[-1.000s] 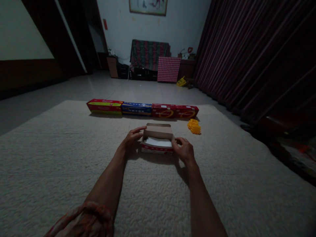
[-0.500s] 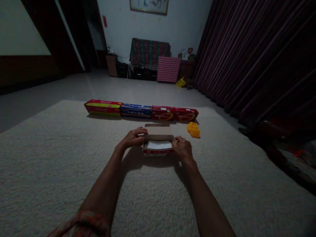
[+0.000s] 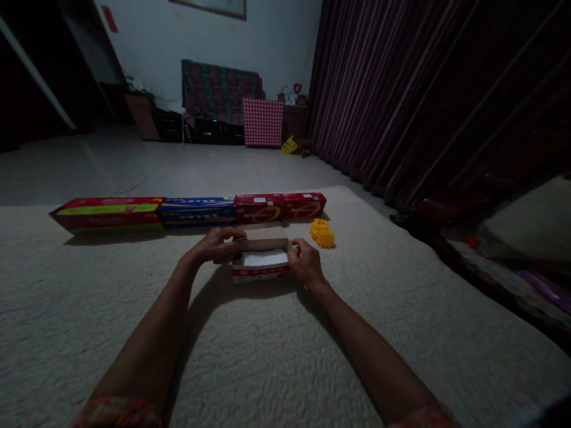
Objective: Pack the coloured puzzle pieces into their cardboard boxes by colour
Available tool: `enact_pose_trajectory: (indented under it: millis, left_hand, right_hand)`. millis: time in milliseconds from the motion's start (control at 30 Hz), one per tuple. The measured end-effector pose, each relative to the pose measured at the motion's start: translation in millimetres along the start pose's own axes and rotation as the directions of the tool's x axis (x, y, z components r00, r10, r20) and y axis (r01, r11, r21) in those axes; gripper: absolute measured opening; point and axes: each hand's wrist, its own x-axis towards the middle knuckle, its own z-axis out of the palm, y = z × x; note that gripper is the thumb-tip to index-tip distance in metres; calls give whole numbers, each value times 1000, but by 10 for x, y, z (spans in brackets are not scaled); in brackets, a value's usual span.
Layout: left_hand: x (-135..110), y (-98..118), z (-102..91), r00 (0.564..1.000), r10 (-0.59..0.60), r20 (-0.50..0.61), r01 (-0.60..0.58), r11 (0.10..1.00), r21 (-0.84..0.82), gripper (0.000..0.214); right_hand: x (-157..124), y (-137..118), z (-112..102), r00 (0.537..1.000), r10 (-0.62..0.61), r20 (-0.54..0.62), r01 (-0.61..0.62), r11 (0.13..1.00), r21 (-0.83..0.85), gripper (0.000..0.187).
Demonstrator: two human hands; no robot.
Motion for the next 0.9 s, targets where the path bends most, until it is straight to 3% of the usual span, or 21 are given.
enact_pose_trajectory:
  millis: [133, 367, 533, 700, 767, 900]
  left_hand:
    - [112, -66, 126, 999, 32, -21, -35, 987, -159, 31]
    - [99, -157, 295, 989, -45, -137, -8, 930, -367, 26]
    - [90, -190, 333, 991, -43, -129, -18, 900, -436, 24]
    - [71, -153, 357, 989, -47, -142, -24, 889, -458, 19]
    - [67, -128, 352, 989, -51, -138, -16, 895, -446, 17]
    - [69, -81, 332, 991, -53, -125, -4, 910, -415, 18]
  right_hand:
    - [66, 116, -20, 997, -49, -59, 51, 998, 27, 33]
    - [28, 287, -119, 991, -103, -80, 119, 966, 229, 27]
    - [239, 597, -178, 981, 27, -191, 37, 945, 324, 36]
    - [523, 1084, -328, 881, 58, -470, 30, 984, 176, 28]
    - [549, 1233, -370, 876, 48, -479, -16, 997, 72, 34]
    - [501, 1327, -318, 911, 120, -395, -144, 989, -32, 55]
